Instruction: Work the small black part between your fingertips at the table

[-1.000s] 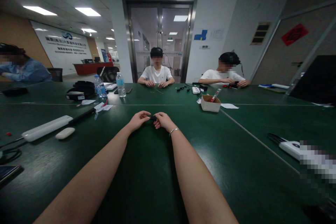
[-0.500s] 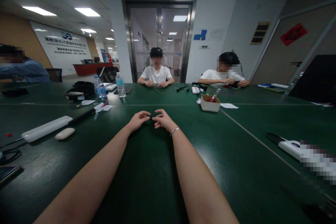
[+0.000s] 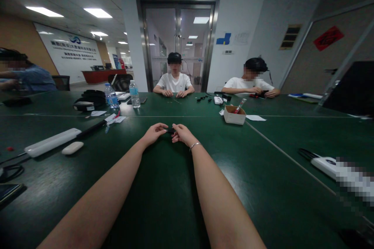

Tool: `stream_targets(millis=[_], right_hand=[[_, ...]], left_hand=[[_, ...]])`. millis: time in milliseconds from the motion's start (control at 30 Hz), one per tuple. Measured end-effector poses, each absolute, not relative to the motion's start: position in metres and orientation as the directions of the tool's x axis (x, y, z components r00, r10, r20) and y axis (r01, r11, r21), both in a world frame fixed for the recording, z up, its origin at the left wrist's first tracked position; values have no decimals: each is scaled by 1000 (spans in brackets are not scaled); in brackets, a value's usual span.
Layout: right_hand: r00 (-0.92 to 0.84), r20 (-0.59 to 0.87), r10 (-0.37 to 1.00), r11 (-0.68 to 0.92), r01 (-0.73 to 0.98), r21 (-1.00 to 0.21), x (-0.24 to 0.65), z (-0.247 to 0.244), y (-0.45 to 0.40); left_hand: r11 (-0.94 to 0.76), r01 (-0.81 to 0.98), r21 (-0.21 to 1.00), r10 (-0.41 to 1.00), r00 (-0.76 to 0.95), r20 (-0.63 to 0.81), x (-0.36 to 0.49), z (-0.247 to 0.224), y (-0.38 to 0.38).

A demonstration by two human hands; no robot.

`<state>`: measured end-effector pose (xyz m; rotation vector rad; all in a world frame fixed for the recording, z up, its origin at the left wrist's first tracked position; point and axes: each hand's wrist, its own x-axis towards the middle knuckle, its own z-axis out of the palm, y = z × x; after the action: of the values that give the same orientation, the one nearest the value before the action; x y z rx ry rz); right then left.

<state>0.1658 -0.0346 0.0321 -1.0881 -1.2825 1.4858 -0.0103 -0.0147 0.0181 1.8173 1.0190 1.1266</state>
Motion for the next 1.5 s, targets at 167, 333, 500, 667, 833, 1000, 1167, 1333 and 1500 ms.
stream_targets(millis=[167, 333, 500, 667, 833, 1000, 1167, 1333, 1500], right_hand=[[-279, -71, 958, -76, -5, -997, 166, 32, -34], [-323, -49, 945, -73, -64, -995, 170, 31, -36], [-340, -28, 940, -52, -63, -997, 171, 29, -35], [-325, -31, 945, -62, -85, -994, 170, 26, -33], [-302, -38, 953, -70, -95, -993, 170, 25, -31], [-294, -40, 955, -70, -91, -993, 171, 25, -32], [-304, -48, 952, -80, -96, -992, 171, 26, -33], [-313, -58, 948, -90, -89, -992, 171, 28, -34], [-303, -56, 951, -86, -88, -992, 171, 28, -34]], left_hand=[[-394, 260, 881, 900, 302, 314, -10, 17, -15], [-380, 308, 873, 903, 327, 278, -10, 12, -12], [-361, 391, 847, 915, 326, 239, -10, 11, -12], [-358, 358, 862, 916, 315, 250, -8, 13, -16], [-328, 297, 897, 921, 313, 233, -7, 11, -16], [-313, 368, 875, 932, 298, 208, -8, 12, -16], [-337, 490, 804, 934, 280, 221, -8, 18, -20], [-350, 561, 750, 935, 256, 244, -9, 21, -25], [-378, 519, 767, 925, 245, 290, -8, 20, -25]])
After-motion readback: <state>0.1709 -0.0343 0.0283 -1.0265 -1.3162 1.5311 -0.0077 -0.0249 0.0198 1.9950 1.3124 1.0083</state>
